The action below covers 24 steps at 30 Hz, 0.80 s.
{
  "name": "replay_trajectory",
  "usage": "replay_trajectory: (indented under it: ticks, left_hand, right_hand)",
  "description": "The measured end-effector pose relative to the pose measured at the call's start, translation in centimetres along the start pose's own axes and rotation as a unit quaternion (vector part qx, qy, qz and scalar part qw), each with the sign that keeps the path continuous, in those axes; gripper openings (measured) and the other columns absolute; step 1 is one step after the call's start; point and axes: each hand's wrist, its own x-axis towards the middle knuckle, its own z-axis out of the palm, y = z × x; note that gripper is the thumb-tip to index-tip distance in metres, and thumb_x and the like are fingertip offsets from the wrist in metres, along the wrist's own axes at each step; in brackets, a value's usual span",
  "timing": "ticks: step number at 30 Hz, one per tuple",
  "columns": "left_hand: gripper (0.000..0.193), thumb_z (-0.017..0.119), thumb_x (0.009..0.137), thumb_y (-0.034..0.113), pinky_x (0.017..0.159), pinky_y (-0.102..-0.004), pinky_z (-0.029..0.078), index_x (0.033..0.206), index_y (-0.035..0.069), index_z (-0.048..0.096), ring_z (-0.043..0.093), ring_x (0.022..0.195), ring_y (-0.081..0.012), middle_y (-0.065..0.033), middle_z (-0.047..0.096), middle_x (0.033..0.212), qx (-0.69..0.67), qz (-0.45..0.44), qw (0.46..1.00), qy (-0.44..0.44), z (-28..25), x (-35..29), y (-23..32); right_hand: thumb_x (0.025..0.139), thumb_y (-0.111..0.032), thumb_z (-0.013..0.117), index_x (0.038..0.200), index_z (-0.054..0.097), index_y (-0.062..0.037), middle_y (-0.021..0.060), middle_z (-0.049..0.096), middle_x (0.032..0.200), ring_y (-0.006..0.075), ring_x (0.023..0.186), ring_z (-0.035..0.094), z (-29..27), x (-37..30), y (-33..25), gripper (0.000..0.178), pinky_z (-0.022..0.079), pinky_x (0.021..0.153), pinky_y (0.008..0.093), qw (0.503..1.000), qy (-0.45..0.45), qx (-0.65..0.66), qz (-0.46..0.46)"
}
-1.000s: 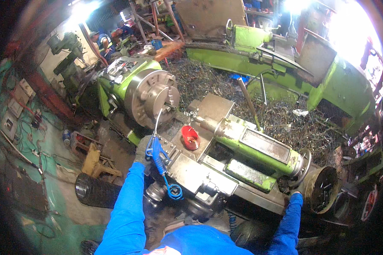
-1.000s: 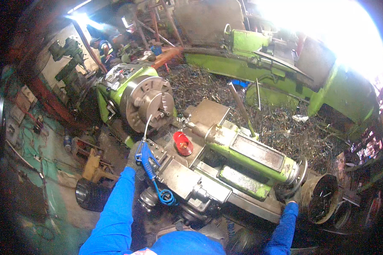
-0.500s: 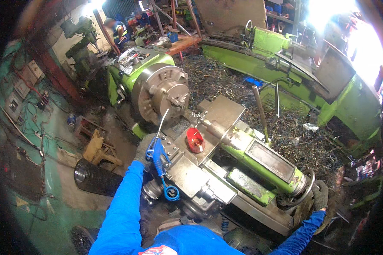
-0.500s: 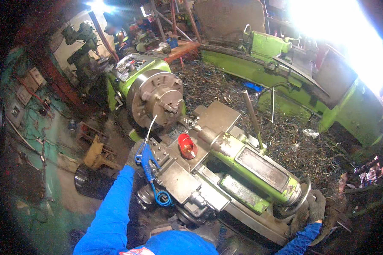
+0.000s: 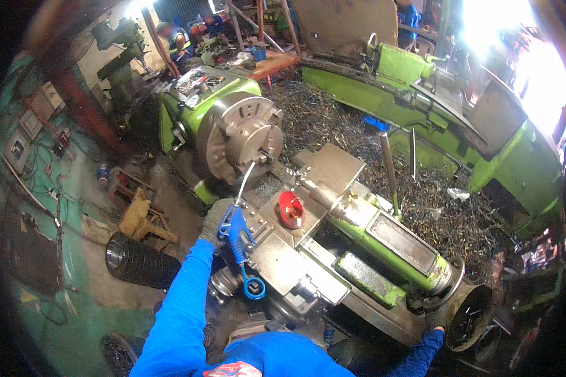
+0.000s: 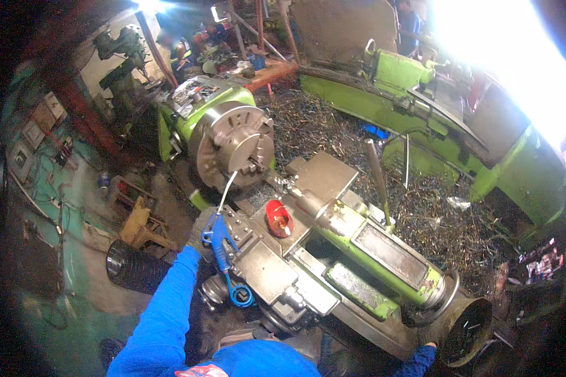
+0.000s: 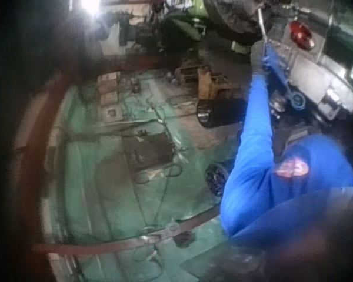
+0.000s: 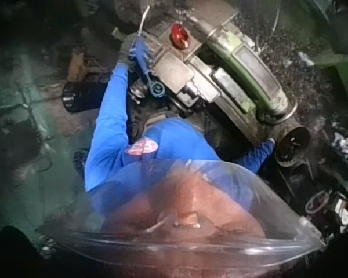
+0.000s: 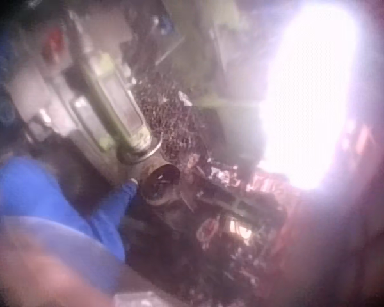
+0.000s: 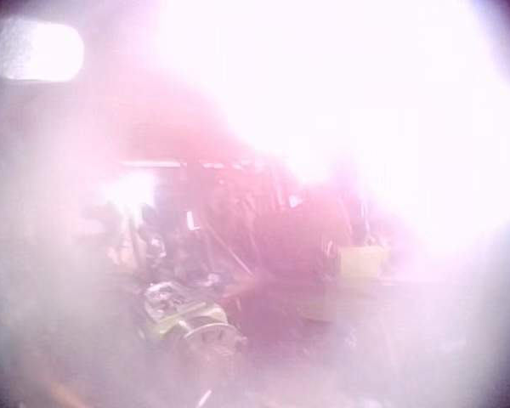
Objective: The person operates a metal lathe, using a wrench to tighten the chuck and then adjusting the tool post and tailstock. They apply lubricant to the workpiece and engage the cutting tool to machine the metal while the lathe is running.
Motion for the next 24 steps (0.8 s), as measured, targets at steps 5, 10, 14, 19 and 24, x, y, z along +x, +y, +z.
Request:
replay_trajectory:
  ticks: [5, 10, 14, 19, 24]
  left_hand:
    - [0.026, 0.068, 0.087, 0.033, 0.085, -0.0506, 0.054, 0.095, 0.008, 0.071, 0.066, 0.097, -0.0429, -0.0195, 0.071, 0.103, -0.008, 0.073, 0.997, 0.035, -1.0, 0.2, 2.0]
    - [0.046, 0.078, 0.079, 0.033, 0.100, -0.0488, 0.049, 0.117, 0.008, 0.068, 0.062, 0.113, -0.0402, -0.0182, 0.068, 0.115, -0.008, 0.109, 0.994, -0.003, -0.5, -0.4, -2.3]
    - [0.054, 0.073, 0.085, 0.024, 0.106, -0.0467, 0.048, 0.132, 0.003, 0.061, 0.061, 0.121, -0.0407, -0.0221, 0.064, 0.127, -0.094, 0.216, 0.972, -0.009, -1.4, 0.6, -2.5]
    - [0.069, 0.078, 0.078, 0.016, 0.119, -0.0516, 0.035, 0.143, 0.007, 0.055, 0.049, 0.135, -0.0414, -0.0199, 0.056, 0.143, -0.107, 0.258, 0.956, -0.094, -2.8, 0.8, -3.8]
    - [0.064, 0.080, 0.069, 0.017, 0.116, -0.0523, 0.037, 0.130, 0.014, 0.064, 0.048, 0.135, -0.0375, -0.0130, 0.060, 0.133, -0.135, 0.229, 0.962, -0.065, -2.0, 0.7, -3.4]
  right_hand:
    - [0.090, -0.021, 0.069, 0.122, 0.065, 0.0024, 0.0151, 0.068, 0.119, 0.0213, 0.112, 0.062, 0.7, -1.3, 0.5, 0.040, 0.053, 0.085, 0.0337, 0.989, 0.120, 0.088, -0.025]
    - [0.094, -0.023, 0.068, 0.125, 0.065, -0.0020, 0.0092, 0.066, 0.117, 0.0194, 0.111, 0.062, 0.4, -0.9, -3.0, 0.038, 0.055, 0.082, 0.0330, 0.973, 0.192, 0.123, 0.040]
    - [0.099, -0.027, 0.066, 0.124, 0.068, -0.0072, 0.0053, 0.066, 0.112, 0.0189, 0.102, 0.064, -0.5, -0.2, -13.6, 0.032, 0.057, 0.079, 0.0343, 0.840, 0.160, 0.493, 0.161]
    - [0.102, -0.039, 0.062, 0.140, 0.064, -0.0096, 0.0028, 0.071, 0.107, 0.0208, 0.085, 0.067, -1.6, 4.0, -11.9, 0.048, 0.058, 0.072, 0.0372, 0.854, 0.181, 0.418, 0.252]
    - [0.104, -0.063, 0.051, 0.134, 0.067, -0.0075, 0.0099, 0.071, 0.124, 0.0285, 0.105, 0.069, 0.8, 3.4, -15.5, 0.066, 0.058, 0.089, 0.0458, 0.835, 0.199, 0.440, 0.265]
